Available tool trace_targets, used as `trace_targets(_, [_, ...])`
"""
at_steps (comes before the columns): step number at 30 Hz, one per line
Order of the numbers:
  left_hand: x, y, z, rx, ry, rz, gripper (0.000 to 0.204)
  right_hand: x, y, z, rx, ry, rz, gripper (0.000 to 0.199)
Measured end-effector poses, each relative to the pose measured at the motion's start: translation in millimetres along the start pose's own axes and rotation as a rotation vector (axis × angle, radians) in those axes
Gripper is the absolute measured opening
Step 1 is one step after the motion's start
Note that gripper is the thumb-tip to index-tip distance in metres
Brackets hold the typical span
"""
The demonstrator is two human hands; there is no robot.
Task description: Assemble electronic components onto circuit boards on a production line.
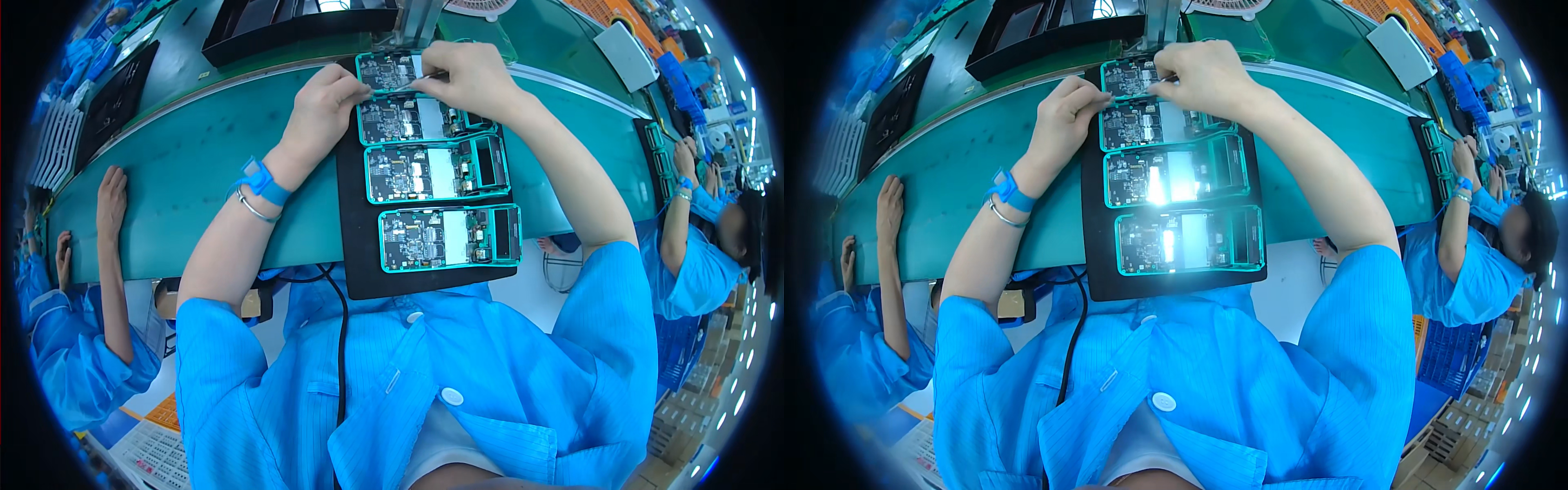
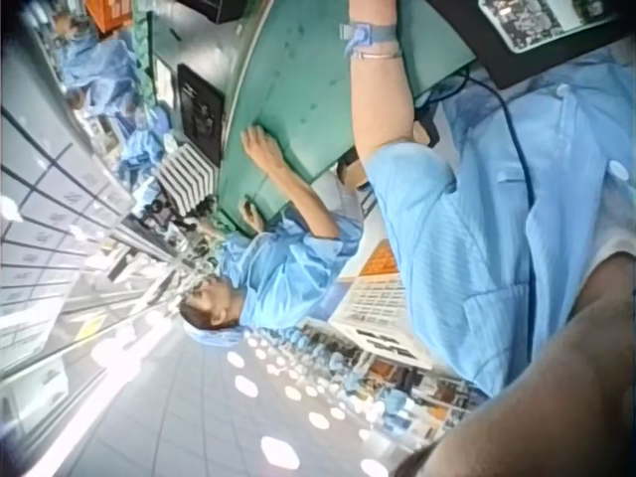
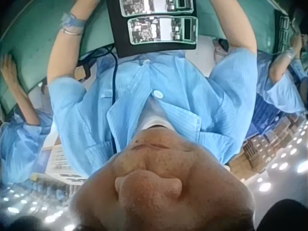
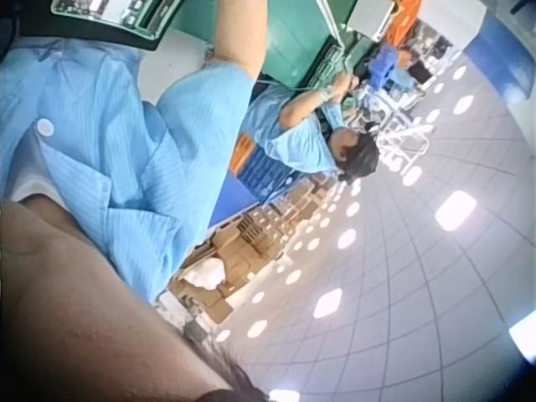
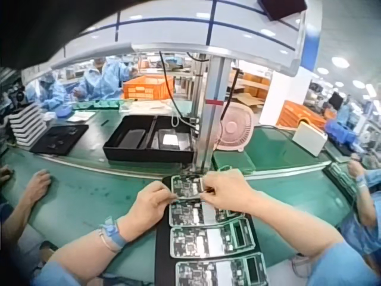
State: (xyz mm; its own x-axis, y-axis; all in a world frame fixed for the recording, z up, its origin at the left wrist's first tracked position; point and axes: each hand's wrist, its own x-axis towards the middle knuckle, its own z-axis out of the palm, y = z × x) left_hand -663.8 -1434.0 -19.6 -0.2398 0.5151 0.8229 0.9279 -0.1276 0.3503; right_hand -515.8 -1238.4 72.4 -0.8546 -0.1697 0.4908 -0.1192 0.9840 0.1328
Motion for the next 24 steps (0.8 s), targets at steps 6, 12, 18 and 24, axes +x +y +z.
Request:
trace_targets(6, [-1.3, 5.2, 2.1, 0.081, -0.031, 0.031, 0.009, -1.5, -7.9, 5.4, -0.059, -0.095, 0.051, 0.030])
trace_targets(12, [-3.0, 5.5, 1.5, 0.127, -0.038, 0.134, 0.011, 0.0, -7.1, 7.1, -0.083, -0.156, 0.083, 0.031])
trace_targets(18, [-1.7, 6.3, -1.2, 0.186, -0.047, 0.174, 0.011, 1.1, -6.4, 9.6, -0.071, -0.184, 0.068, 0.030])
trace_targets(24, [-1.6, 7.4, -3.8, 0.197, -0.056, 0.171, 0.011, 0.5, -6.6, 12.4, -0.070, -0.140, 0.037, 0.030])
